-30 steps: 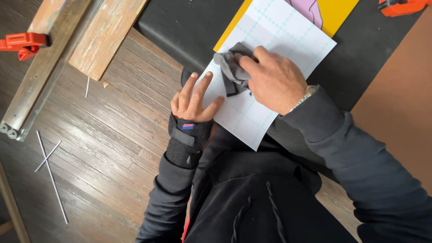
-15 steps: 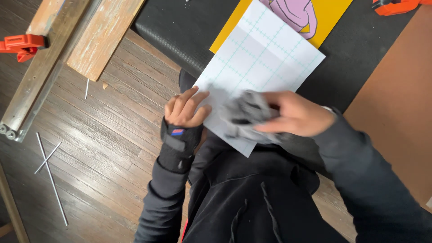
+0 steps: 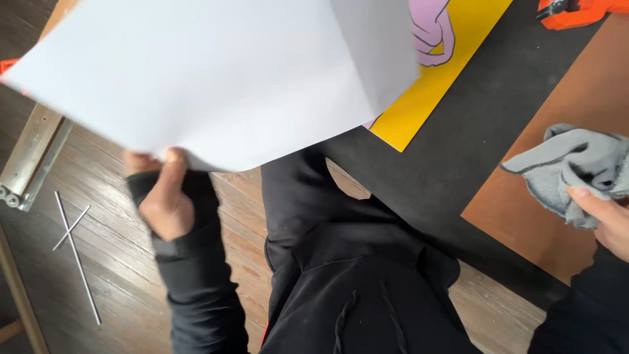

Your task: Adhering a protective backing to an art print and trimming the excess material using a utility knife.

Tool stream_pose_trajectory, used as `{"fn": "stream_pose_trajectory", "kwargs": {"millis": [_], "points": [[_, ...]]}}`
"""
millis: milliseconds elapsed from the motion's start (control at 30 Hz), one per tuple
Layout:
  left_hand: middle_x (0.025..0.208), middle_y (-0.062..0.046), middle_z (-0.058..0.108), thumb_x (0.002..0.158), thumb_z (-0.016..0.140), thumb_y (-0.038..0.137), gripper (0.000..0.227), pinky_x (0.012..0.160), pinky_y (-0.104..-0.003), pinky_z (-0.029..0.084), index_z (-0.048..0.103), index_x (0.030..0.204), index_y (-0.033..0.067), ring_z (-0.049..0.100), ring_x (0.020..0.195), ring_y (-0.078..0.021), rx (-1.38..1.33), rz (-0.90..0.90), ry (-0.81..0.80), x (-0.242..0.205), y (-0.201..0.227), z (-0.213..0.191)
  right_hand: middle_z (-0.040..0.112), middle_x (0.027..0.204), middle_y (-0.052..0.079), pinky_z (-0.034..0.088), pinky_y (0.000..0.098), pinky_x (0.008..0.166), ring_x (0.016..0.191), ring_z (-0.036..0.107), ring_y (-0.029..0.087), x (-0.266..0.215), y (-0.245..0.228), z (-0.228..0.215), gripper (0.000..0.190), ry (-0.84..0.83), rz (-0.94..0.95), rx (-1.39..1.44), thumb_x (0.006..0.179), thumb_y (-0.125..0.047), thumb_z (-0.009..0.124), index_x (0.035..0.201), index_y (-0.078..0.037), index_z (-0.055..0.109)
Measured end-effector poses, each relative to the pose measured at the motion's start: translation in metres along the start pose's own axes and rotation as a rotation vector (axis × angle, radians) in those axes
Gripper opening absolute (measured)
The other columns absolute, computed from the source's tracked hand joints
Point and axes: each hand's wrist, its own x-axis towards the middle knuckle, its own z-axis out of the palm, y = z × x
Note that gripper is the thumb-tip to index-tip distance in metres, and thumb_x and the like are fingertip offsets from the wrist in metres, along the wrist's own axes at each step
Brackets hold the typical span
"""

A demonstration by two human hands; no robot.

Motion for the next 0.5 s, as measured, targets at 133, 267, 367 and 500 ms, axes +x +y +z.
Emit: {"fn": "stream_pose_trajectory", "kwargs": {"millis": [133,267,367,500], "points": [[0.125,-0.01,0.063,0.104,0.054,0.001,0.029,0.103,-0.033,0.047,0.057,0.133,-0.0013,0.06,0.111,-0.0178,0.39,-0.126,-0.004,-0.005,-0.041,0.054,0.064,0.138,0.014,0.051,0.0397,0.105,0.127,0.063,0.023,-0.009,-0.029,0.032,0.048,-0.008,-0.009,0.11,0.099,0.0,0.051,0.147,-0.002,0.053],[0.115,-0.01,0.066,0.099,0.061,0.008,0.023,0.101,-0.032,0.043,0.061,0.119,-0.0035,0.058,0.106,-0.0174,0.047,-0.468,-0.064,-0.028,-0.106,0.091,0.068,0.129,0.018,0.053,0.038,0.106,0.121,0.067,0.025,-0.021,-0.052,0.067,0.035,-0.078,-0.282,0.076,0.101,0.007,0.057,0.136,0.007,0.059],[0.113,-0.01,0.065,0.099,0.062,0.011,0.022,0.103,-0.032,0.041,0.057,0.116,-0.0026,0.057,0.107,-0.0173,-0.018,-0.56,-0.058,-0.031,-0.118,0.109,0.069,0.126,0.017,0.054,0.0346,0.107,0.118,0.068,0.022,-0.028,-0.064,0.092,0.031,-0.022,-0.406,0.114,0.101,0.011,0.059,0.131,0.009,0.061],[0.109,-0.012,0.066,0.097,0.062,0.014,0.024,0.101,-0.034,0.044,0.054,0.115,-0.0004,0.059,0.106,-0.0188,0.037,-0.61,-0.043,-0.022,-0.108,0.119,0.069,0.123,0.015,0.055,0.0335,0.102,0.112,0.069,0.02,-0.019,-0.03,0.078,0.025,0.014,-0.383,0.17,0.101,0.013,0.062,0.126,0.009,0.063]]}}
